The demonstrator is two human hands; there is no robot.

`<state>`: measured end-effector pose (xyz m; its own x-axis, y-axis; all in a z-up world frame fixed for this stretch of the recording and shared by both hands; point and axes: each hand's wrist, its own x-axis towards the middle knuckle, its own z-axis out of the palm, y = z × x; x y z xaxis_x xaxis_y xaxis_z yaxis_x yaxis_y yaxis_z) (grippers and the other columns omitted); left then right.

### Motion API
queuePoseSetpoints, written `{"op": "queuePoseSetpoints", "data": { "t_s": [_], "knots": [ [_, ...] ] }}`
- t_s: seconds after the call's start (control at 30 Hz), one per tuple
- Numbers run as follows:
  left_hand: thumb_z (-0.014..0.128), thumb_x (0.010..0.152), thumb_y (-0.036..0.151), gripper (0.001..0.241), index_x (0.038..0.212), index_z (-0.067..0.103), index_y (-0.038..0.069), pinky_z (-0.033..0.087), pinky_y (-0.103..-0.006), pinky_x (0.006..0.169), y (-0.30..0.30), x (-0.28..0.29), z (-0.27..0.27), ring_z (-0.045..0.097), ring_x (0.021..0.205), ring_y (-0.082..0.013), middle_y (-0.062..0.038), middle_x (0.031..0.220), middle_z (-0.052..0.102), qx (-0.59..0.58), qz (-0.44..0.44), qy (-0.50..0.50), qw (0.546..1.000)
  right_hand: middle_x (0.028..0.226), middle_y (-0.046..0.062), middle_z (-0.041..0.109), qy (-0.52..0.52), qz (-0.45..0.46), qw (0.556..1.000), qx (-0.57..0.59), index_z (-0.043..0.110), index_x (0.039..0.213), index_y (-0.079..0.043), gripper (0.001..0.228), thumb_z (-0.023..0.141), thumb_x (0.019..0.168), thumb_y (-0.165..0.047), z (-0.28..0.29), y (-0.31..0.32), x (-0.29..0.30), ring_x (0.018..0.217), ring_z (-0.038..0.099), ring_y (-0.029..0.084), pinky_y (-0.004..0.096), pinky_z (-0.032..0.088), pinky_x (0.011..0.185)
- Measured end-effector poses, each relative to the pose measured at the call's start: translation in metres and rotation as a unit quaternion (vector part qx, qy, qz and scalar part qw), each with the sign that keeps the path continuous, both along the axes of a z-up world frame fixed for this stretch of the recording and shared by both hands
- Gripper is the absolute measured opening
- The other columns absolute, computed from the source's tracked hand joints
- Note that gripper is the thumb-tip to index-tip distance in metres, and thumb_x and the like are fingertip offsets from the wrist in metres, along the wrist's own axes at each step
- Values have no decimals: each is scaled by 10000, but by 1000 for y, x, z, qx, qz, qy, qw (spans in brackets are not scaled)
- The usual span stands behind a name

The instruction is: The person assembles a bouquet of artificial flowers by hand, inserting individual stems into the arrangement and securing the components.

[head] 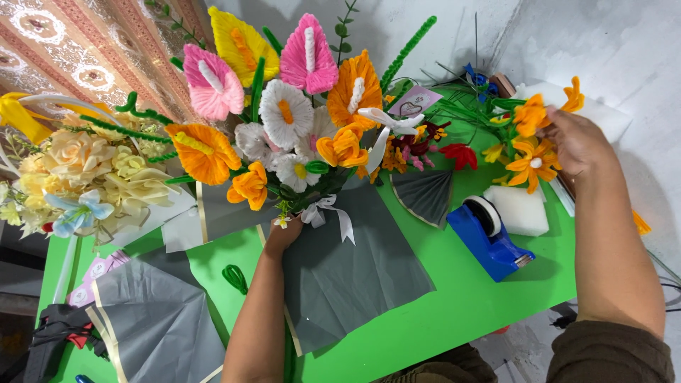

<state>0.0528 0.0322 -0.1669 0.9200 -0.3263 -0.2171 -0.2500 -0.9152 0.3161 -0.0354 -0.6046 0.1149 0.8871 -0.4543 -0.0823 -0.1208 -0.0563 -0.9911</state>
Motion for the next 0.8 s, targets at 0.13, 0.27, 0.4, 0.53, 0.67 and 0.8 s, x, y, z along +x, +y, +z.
{"op": "queuePoseSetpoints", "data": {
  "t_s": [0.13, 0.27, 0.4, 0.53, 0.67, 0.8],
  "knots": [
    [352, 1053, 422, 464, 1499, 459, 349, 528, -517, 968, 1, 7, -9, 575, 1277, -323, -88, 1379, 590, 86, -65, -48, 993, 1270, -62, 647, 83, -12, 996, 26, 575, 1261, -360, 424, 494, 993, -679, 37, 14, -11, 1292, 605, 98, 451, 215, 1235],
    [293, 1050, 455, 478, 1503, 444, 434, 504, -465, 1000, -2, 3, 6, 568, 1299, -285, -35, 1389, 603, 73, -29, 4, 997, 1255, -189, 591, 42, -18, 996, 78, 589, 1223, -434, 557, 527, 822, -815, 55, 22, -19, 1063, 559, -10, 499, 207, 1247],
    [264, 1021, 534, 529, 1305, 638, 292, 406, -411, 1054, -13, -20, 66, 603, 1249, -278, -86, 1238, 686, -61, 94, 120, 986, 1127, -87, 721, -57, 9, 995, 84, 683, 1088, -307, 291, 817, 877, -455, 50, 17, -21, 1117, 705, 114, 378, 476, 1027],
    [394, 964, 611, 564, 1105, 729, 179, 439, -356, 1017, -17, -29, 88, 658, 1177, -260, -66, 1133, 753, -142, 187, 156, 959, 1044, -106, 698, -67, 18, 995, 75, 689, 1024, -311, 137, 768, 913, -327, 58, 32, -17, 1087, 673, 74, 391, 442, 1098],
    [335, 976, 587, 531, 1231, 653, 246, 385, -365, 1087, -17, -29, 87, 599, 1237, -270, -98, 1196, 678, -102, 155, 164, 969, 907, -95, 645, -198, -57, 978, -19, 662, 878, -229, 173, 761, 1019, -213, 73, 42, -9, 859, 627, 52, 212, 461, 751],
    [277, 1047, 492, 467, 1448, 489, 384, 503, -464, 954, -1, -3, 19, 622, 1193, -280, -55, 1194, 663, 77, -38, 18, 996, 1183, -36, 679, -279, -110, 954, 2, 620, 960, -238, 179, 796, 939, -258, 87, 49, 1, 1145, 711, 133, 290, 579, 925]
  ]
}}
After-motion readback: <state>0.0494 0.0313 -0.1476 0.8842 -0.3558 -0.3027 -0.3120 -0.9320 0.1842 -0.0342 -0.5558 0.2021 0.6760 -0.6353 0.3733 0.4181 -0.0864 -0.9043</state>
